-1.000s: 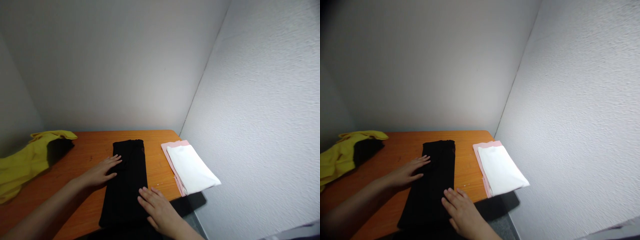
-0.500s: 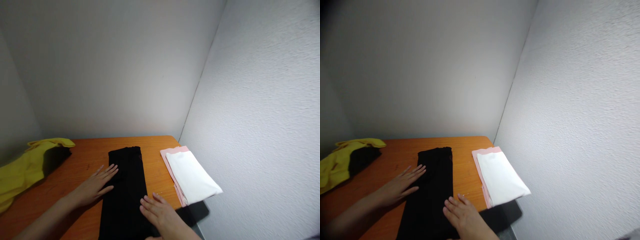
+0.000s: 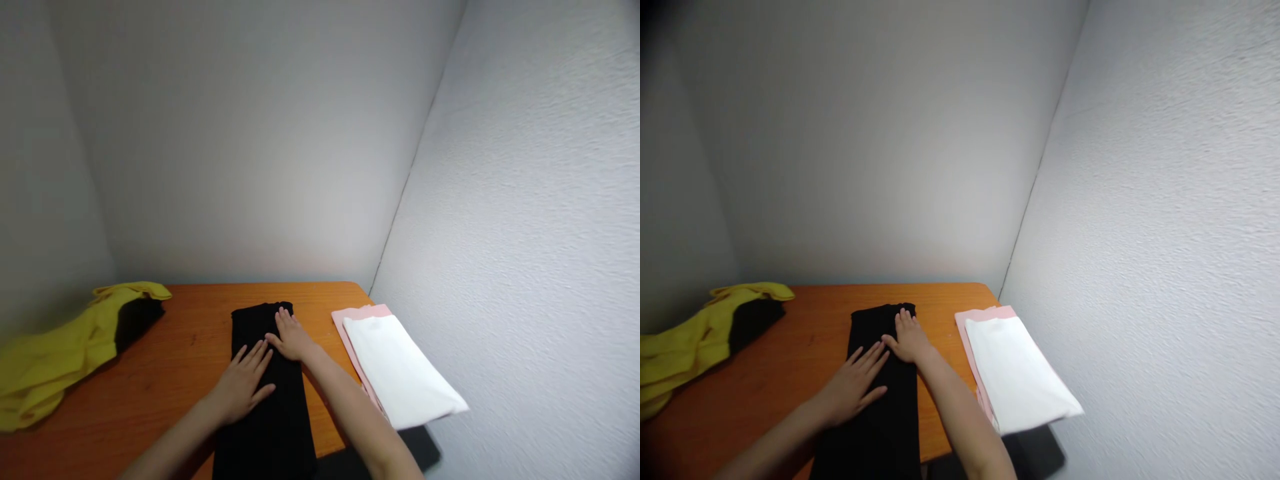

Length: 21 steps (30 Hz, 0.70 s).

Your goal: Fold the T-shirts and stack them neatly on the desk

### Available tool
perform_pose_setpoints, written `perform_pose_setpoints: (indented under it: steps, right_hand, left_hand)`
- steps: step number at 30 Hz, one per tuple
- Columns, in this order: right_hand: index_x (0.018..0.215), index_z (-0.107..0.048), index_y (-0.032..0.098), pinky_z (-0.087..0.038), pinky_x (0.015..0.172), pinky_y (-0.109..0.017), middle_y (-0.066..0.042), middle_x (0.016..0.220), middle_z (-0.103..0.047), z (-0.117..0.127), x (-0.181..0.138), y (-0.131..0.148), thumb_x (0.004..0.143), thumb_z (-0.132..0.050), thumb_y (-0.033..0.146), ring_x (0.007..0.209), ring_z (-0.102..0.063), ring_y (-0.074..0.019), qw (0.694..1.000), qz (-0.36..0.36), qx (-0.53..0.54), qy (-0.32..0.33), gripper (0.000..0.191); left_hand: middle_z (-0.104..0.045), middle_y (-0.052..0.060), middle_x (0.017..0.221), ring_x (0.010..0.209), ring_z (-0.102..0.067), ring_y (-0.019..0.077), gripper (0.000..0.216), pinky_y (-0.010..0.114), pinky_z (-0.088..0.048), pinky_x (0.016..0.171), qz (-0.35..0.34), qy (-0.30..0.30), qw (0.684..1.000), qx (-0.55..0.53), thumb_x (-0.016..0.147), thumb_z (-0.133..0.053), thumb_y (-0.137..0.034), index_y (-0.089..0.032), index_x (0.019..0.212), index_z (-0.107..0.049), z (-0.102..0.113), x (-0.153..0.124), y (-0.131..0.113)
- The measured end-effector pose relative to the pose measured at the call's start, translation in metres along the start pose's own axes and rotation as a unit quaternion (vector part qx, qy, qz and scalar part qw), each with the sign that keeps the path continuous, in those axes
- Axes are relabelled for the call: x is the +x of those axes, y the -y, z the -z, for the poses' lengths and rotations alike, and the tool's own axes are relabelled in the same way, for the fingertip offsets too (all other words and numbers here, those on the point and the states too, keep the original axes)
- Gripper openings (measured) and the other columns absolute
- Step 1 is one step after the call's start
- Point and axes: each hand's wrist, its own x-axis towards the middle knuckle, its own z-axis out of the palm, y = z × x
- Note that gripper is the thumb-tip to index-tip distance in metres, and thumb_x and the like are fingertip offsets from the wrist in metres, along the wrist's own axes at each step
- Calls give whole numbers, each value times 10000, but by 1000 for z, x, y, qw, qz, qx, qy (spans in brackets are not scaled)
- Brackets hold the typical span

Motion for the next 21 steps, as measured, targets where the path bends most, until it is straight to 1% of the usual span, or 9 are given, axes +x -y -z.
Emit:
perform_pose_setpoints:
  steps: [2, 4, 9, 13, 17, 19, 21]
  right_hand:
    - [1518, -227, -31, -140, 1209, -466, -224, 1589, -108, -11, 10, -2, 988, -271, 621, 1494, -94, -298, 1000, -16, -4, 4, 841]
    - [1510, -232, -49, -124, 1206, -492, -239, 1582, -109, -19, 15, -5, 982, -263, 634, 1492, -97, -315, 1000, -21, -7, 5, 864]
    - [1529, -216, -4, -93, 1211, -481, -194, 1594, -99, -32, 15, -12, 970, -209, 670, 1497, -85, -294, 999, -34, -18, -4, 876]
    - [1543, -209, 37, -90, 1213, -476, -174, 1599, -112, -37, 15, -14, 961, -216, 687, 1498, -98, -278, 999, -41, -15, -18, 873]
    - [1538, -231, 43, -92, 1210, -493, -180, 1598, -141, -32, 15, -11, 955, -241, 696, 1495, -128, -283, 999, -46, -11, -22, 876]
    - [1524, -264, 33, -91, 1213, -485, -184, 1596, -171, -26, 13, -7, 974, -253, 657, 1493, -144, -277, 998, -42, -13, -34, 832]
    - [1505, -310, 34, -90, 1217, -462, -180, 1594, -204, -19, 7, -2, 999, -282, 586, 1494, -147, -263, 997, -28, -26, -61, 749]
  left_hand:
    - [-302, 116, 1576, 1465, -277, 320, 727, 559, -256, 1182, 4, -14, 1000, 3, 925, -357, -606, -256, 1542, -197, -6, -3, 0]
    - [-297, 108, 1580, 1459, -298, 306, 724, 532, -271, 1182, 5, -31, 1000, 1, 929, -358, -591, -260, 1545, -169, -10, -6, 2]
    - [-288, 79, 1591, 1454, -322, 277, 705, 482, -297, 1176, -1, -60, 998, 10, 938, -359, -569, -286, 1545, -138, -21, -9, 8]
    - [-291, 76, 1588, 1456, -319, 273, 683, 461, -308, 1168, -25, -96, 994, 38, 935, -371, -588, -294, 1532, -218, -29, -7, 10]
    - [-317, 116, 1568, 1441, -347, 283, 667, 479, -321, 1166, -29, -100, 993, 50, 939, -337, -613, -234, 1488, -372, -32, -2, 10]
    - [-354, 132, 1552, 1429, -368, 292, 679, 499, -340, 1158, -26, -102, 993, 49, 934, -339, -624, -208, 1465, -418, -33, 1, 11]
    - [-354, 131, 1558, 1428, -370, 289, 694, 504, -346, 1160, -33, -122, 991, 35, 921, -386, -624, -202, 1472, -405, -36, 1, 14]
